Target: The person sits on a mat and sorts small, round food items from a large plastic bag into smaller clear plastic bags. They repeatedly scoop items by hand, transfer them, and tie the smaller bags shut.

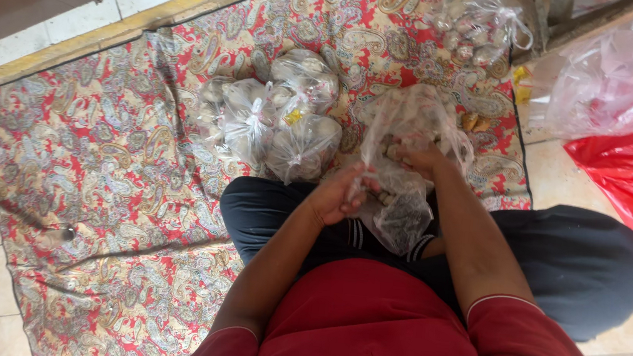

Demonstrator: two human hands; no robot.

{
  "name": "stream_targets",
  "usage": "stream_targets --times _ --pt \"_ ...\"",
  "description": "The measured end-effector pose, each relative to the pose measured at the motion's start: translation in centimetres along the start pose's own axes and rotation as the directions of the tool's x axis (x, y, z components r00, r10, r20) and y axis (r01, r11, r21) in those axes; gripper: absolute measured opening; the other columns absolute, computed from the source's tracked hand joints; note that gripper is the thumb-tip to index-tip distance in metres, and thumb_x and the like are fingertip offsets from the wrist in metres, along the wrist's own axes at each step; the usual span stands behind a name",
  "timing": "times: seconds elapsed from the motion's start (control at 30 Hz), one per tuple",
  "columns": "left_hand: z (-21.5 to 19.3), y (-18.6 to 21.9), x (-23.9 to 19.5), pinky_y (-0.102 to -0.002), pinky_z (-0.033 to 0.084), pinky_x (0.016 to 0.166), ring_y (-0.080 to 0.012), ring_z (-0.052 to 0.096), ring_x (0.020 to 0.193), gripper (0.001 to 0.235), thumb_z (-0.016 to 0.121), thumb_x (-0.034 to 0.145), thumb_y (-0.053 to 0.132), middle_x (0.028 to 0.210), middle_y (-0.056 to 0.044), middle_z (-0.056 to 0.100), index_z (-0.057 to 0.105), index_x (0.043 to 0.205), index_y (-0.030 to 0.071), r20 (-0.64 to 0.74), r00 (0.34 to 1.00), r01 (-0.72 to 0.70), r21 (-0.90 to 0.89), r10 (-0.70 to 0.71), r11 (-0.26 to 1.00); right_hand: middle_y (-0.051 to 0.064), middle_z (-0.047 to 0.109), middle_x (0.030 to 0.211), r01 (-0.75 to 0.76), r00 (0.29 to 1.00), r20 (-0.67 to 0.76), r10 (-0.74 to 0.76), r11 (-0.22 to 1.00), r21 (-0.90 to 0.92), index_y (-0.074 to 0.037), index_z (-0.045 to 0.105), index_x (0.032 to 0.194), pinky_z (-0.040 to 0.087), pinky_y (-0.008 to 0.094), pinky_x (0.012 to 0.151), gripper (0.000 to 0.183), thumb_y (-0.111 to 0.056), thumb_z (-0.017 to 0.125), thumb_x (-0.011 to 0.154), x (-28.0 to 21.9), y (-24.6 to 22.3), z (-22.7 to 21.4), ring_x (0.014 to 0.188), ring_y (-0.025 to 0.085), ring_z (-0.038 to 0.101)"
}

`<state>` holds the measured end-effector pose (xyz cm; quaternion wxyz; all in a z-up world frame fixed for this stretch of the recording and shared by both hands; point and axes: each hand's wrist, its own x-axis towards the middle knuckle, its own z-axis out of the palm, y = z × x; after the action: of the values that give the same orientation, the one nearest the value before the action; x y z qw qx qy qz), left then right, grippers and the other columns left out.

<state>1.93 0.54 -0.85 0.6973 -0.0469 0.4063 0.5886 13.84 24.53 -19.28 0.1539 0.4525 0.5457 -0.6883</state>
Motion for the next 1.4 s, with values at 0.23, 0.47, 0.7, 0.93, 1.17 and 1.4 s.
stream_targets --times 0.23,0.47,0.7,0.93,1.17,1.4 --pt "-1.1 2.0 -0.6 -0.019 0.031 0.044 -0.008 0.05 0.061 0.039 0.053 0.107 0.046 0.107 -0.009 0.065 0.055 0.128 0.013 0.022 0.994 -0.104 -0.173 0.109 0.979 0.015 0.061 0.142 0.007 0.677 0.536 -0.505 0.732 0.681 -0.009 0.046 0.155 0.059 0.033 0.071 0.067 -0.023 0.066 0.092 -14.0 -7.5 -1.3 0.115 0.034 0.067" --pt "-0.6 2.1 -0.8 -0.02 0.032 0.044 -0.01 0.054 0.064 0.041 0.052 0.107 0.045 0.11 -0.01 0.066 0.054 0.131 0.011 0.081 0.987 -0.119 -0.199 0.137 0.973 0.018 0.058 0.144 0.041 0.727 0.435 -0.531 0.666 0.745 -0.002 0.047 0.152 0.061 0.04 0.089 0.061 -0.033 0.061 0.1 -20.0 -6.9 1.4 0.13 0.04 0.062" --pt "0.2 3.0 -1.1 -0.018 0.034 0.044 -0.0131 0.06 0.073 0.05 0.048 0.107 0.047 0.135 -0.013 0.06 0.047 0.142 0.012 0.162 0.97 -0.152 -0.186 0.183 0.971 0.01 0.063 0.138 -0.107 0.816 0.528 -0.236 0.836 0.539 -0.006 0.051 0.146 0.058 0.041 0.088 0.06 -0.04 0.053 0.097 -17.8 -4.5 3.3 0.123 0.03 0.065" --pt "0.8 2.4 -1.0 -0.018 0.035 0.046 -0.0133 0.061 0.074 0.051 0.043 0.11 0.048 0.142 -0.013 0.057 0.046 0.146 0.012 0.217 0.964 -0.118 -0.183 0.157 0.976 0.006 0.058 0.139 -0.136 0.931 0.365 -0.033 0.894 0.426 -0.012 0.05 0.147 0.052 0.043 0.096 0.058 -0.041 0.053 0.096 -15.2 -3.6 5.4 0.123 0.024 0.059" --pt "-0.5 1.3 -0.9 -0.018 0.033 0.045 -0.0134 0.065 0.076 0.047 0.042 0.113 0.045 0.125 -0.013 0.064 0.045 0.146 0.012 0.221 0.967 -0.085 -0.187 0.126 0.979 0.013 0.074 0.115 0.164 0.953 0.236 -0.187 0.98 0.114 -0.001 0.069 0.123 0.06 0.039 0.092 0.041 -0.032 0.061 0.099 -14.1 -4.7 -1.3 0.103 0.027 0.071" --pt "1.1 0.6 -1.0 -0.017 0.032 0.042 -0.0108 0.061 0.067 0.042 0.046 0.111 0.044 0.108 -0.01 0.063 0.049 0.137 0.012 0.158 0.987 -0.027 -0.022 0.03 0.999 0.02 0.072 0.116 0.428 0.849 0.236 -0.473 0.352 -0.832 -0.015 0.072 0.125 0.053 0.05 0.094 0.04 -0.009 0.058 0.088 -5.5 -3.9 1.6 0.11 0.039 0.067"
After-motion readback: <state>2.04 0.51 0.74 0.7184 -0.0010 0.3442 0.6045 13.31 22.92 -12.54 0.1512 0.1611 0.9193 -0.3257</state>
